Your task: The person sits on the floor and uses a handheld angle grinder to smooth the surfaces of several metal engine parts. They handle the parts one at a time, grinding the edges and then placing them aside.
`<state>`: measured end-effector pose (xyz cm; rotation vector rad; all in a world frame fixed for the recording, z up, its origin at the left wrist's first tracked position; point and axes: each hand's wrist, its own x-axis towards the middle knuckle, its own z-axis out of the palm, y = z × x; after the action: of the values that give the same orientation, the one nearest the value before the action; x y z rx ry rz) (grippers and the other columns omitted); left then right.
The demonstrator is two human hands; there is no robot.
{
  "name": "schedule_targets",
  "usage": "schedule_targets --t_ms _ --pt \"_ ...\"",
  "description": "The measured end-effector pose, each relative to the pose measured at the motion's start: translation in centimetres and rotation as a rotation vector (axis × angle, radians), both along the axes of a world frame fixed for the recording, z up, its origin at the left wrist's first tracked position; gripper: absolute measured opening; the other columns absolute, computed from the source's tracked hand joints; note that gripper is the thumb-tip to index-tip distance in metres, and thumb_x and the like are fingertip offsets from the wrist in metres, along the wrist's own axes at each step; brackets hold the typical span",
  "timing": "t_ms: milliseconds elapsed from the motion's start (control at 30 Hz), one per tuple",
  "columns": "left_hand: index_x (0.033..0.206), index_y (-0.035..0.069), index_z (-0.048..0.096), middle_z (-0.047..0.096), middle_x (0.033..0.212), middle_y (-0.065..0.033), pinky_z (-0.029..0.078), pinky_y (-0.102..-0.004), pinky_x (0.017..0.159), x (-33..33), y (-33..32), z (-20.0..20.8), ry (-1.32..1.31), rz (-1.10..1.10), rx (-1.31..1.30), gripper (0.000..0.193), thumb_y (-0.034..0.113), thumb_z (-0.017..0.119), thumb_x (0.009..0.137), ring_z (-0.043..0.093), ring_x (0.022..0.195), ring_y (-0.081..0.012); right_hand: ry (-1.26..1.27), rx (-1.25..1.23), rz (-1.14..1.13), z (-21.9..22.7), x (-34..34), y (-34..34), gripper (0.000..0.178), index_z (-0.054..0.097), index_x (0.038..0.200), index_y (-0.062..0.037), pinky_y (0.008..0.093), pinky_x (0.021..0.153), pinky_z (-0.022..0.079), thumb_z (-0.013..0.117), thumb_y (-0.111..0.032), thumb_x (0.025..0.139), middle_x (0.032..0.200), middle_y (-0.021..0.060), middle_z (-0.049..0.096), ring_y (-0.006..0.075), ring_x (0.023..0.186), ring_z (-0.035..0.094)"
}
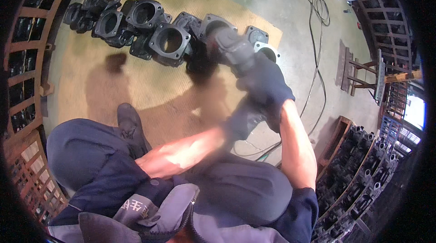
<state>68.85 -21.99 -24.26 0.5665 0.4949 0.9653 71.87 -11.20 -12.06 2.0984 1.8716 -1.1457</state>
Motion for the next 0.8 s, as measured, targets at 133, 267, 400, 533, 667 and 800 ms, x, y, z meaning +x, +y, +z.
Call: schedule_targets --t_ms 133,267,400,533,667,800 --pt "0.128 0.004 0.057 0.066 0.117 -0.0055 0.051 -0.0288 0.097 4.1 -1.6 -1.7 -0.392 0.074 -0.303 0.045 0.008 0.077 0.087 0.063 0.112 -0.0151 -0.084 -0.04 -0.023 2.3 -0.8 -1.2 0.059 0.063 0.114 0.0005 0.0401 0.083 0.054 0.077 -0.024 0.063 0.095 0.0179 0.071 0.0303 0.085 0.068" --pt "0.125 0.005 0.059 0.066 0.11 -0.003 0.052 -0.0239 0.091 2.9 -1.6 -1.2 -0.094 0.115 -0.038 0.04 0.01 0.074 0.088 0.063 0.105 -0.0111 -0.021 0.007 -0.046 1.2 -0.8 -1.1 0.06 0.063 0.116 0.0015 0.039 0.081 0.054 0.077 -0.021 0.063 0.095 0.0179 0.072 0.0287 0.085 0.069" --pt "0.13 0.003 0.056 0.068 0.119 -0.0069 0.052 -0.0348 0.1 -1.2 2.1 1.1 -0.163 0.008 -0.266 0.055 0.011 0.083 0.084 0.061 0.116 -0.0163 0.098 0.0 -0.006 0.7 -2.7 1.0 0.062 0.064 0.119 0.0025 0.0374 0.083 0.054 0.077 -0.018 0.062 0.096 0.0166 0.072 0.0255 0.085 0.068" --pt "0.133 0.003 0.055 0.068 0.122 -0.0085 0.051 -0.037 0.103 -2.3 2.4 1.8 0.041 0.048 0.032 0.06 0.015 0.084 0.082 0.062 0.12 -0.0183 0.113 0.034 0.033 0.2 -1.9 1.8 0.06 0.065 0.12 0.0018 0.0361 0.086 0.054 0.076 -0.015 0.063 0.096 0.0151 0.072 0.0233 0.085 0.066" --pt "0.136 0.003 0.053 0.065 0.129 -0.0101 0.048 -0.0352 0.106 -1.3 1.3 1.8 0.215 -0.018 0.036 0.062 0.013 0.082 0.083 0.059 0.125 -0.0194 -0.008 0.01 -0.046 1.3 -2.1 0.8 0.056 0.066 0.119 0.0019 0.036 0.087 0.054 0.073 -0.013 0.065 0.098 0.0141 0.073 0.0226 0.087 0.066" --pt "0.138 0.004 0.051 0.063 0.132 -0.0102 0.047 -0.0343 0.108 -1.1 0.8 1.0 -0.059 0.071 -0.053 0.064 0.011 0.081 0.082 0.058 0.127 -0.0186 -0.044 0.026 -0.022 0.9 -2.1 0.8 0.055 0.065 0.119 0.0032 0.0359 0.087 0.054 0.072 -0.012 0.066 0.099 0.0132 0.074 0.0226 0.087 0.068"
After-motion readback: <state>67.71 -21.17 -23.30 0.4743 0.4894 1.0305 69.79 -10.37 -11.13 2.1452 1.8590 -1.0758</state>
